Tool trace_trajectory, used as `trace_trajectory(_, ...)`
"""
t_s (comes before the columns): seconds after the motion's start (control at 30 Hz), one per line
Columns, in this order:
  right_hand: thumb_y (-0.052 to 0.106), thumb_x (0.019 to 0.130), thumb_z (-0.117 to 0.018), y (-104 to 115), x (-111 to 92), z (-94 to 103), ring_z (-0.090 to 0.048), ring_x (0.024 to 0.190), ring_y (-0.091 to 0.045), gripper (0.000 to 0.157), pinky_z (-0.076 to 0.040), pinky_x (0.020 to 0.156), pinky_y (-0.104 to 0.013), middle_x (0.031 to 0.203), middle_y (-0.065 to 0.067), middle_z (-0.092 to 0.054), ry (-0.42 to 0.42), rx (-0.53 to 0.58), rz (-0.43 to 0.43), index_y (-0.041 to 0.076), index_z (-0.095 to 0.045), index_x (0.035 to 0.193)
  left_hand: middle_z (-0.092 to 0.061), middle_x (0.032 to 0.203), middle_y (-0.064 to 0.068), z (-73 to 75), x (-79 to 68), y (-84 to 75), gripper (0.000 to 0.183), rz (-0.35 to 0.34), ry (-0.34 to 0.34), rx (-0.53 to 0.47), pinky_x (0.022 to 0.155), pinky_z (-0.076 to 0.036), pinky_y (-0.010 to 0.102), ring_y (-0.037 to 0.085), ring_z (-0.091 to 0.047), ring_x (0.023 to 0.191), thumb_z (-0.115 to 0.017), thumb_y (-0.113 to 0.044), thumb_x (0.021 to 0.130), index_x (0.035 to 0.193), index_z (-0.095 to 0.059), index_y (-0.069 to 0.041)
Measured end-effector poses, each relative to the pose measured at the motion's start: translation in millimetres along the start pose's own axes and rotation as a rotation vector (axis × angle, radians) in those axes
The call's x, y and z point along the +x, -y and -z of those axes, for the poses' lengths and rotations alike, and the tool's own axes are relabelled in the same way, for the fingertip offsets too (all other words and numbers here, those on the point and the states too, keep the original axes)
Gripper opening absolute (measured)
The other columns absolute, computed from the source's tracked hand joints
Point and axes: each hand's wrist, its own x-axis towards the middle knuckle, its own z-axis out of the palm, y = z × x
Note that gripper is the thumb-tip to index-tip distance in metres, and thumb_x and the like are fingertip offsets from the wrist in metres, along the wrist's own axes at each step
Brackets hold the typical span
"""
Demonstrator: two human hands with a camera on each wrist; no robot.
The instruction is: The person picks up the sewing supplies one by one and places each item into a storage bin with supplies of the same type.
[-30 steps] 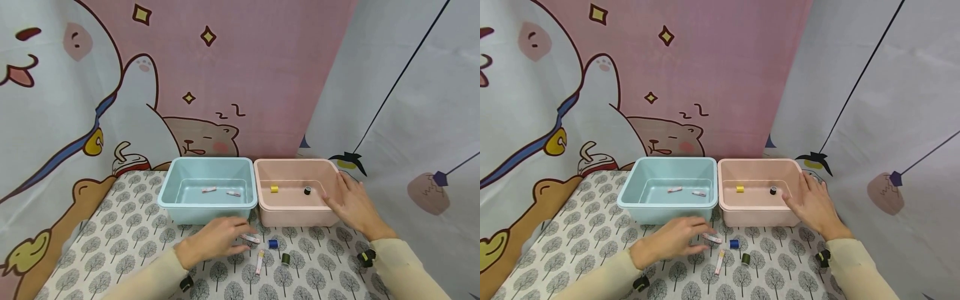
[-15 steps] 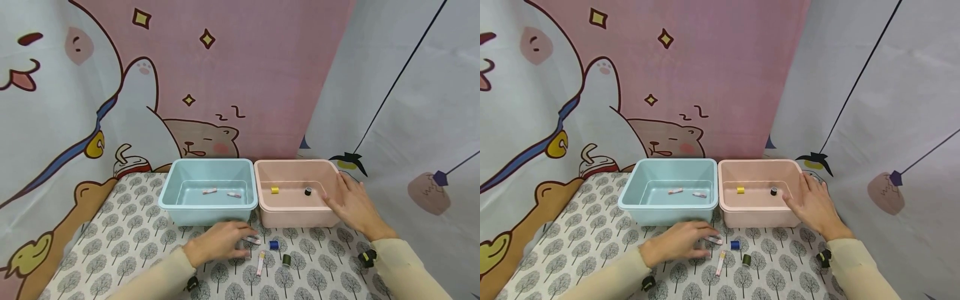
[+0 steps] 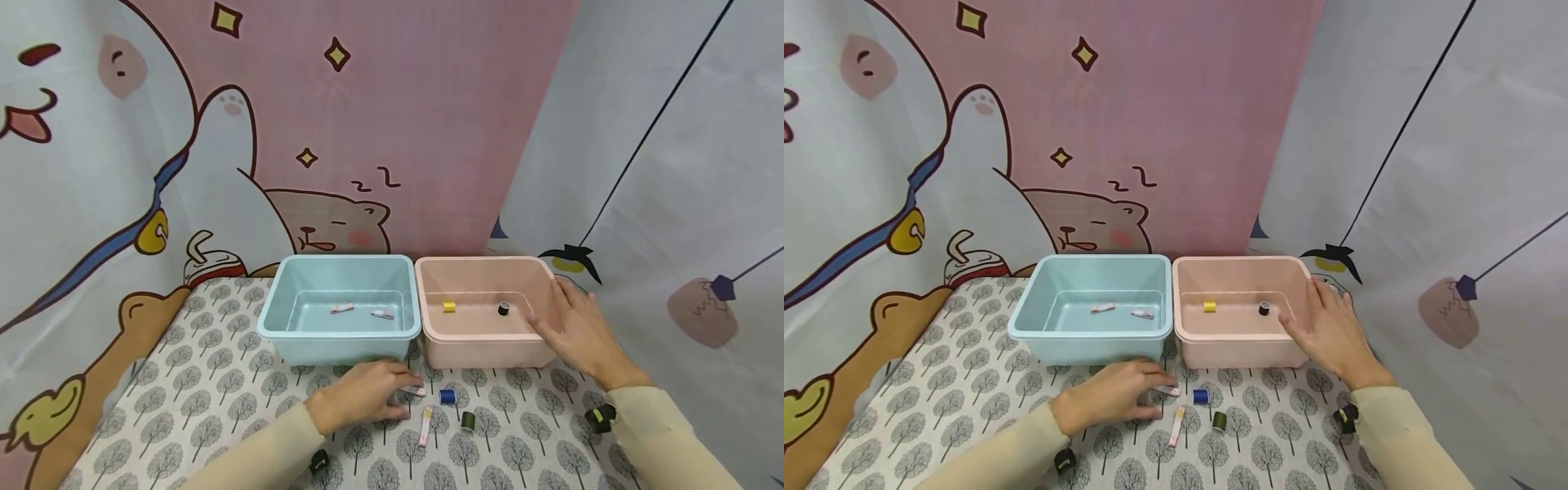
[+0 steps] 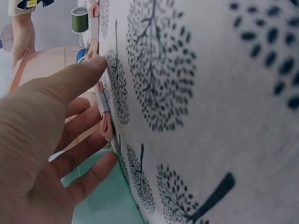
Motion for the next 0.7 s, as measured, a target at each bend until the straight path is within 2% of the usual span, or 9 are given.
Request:
trace_trajectory(0.17,0.062,0.116,-0.058,1.0,0.8,1.0,-0.028,0.171,-0.065,0.103,-0.013,0.14,-0.089,0.186,-0.039,-0.027,-0.006,0.0,0.001,-0.01,-0.022,0.18,-0.082,0.134,-0.01,-2.1,2.1,2.3,0.047,-0.028,-0.022,-0.017,0.105,-0.066,0.021,0.001,-0.076,0.112,-0.089,-0.043,0.104,0.147,-0.08,-0.027)
trace_trajectory(0.27,0.062,0.116,-0.058,1.7,1.5,1.0,-0.028,0.171,-0.065,0.103,-0.013,0.14,-0.088,0.187,-0.039,-0.026,-0.005,0.001,0.005,-0.01,-0.022,0.18,-0.083,0.127,-0.012,-2.5,2.0,3.8,0.036,-0.041,-0.033,-0.03,0.102,-0.064,0.015,-0.002,-0.074,0.108,-0.089,-0.036,0.105,0.139,-0.084,-0.029)
trace_trajectory(0.37,0.061,0.117,-0.058,1.5,3.0,0.4,-0.028,0.17,-0.066,0.102,-0.013,0.14,-0.088,0.187,-0.038,-0.026,-0.003,-0.001,0.01,-0.01,-0.021,0.181,-0.083,0.124,-0.012,-2.1,1.3,5.1,0.03,-0.049,-0.038,-0.038,0.102,-0.064,0.014,-0.003,-0.074,0.107,-0.088,-0.032,0.106,0.135,-0.086,-0.029)
trace_trajectory(0.7,0.061,0.117,-0.056,-0.8,1.5,0.5,-0.027,0.17,-0.066,0.102,-0.012,0.14,-0.089,0.187,-0.039,-0.024,0.007,-0.003,0.005,-0.01,-0.02,0.181,-0.083,0.124,-0.012,-1.0,0.4,3.7,0.025,-0.07,-0.04,-0.069,0.101,-0.063,0.014,-0.004,-0.074,0.106,-0.087,-0.031,0.107,0.132,-0.087,-0.029)
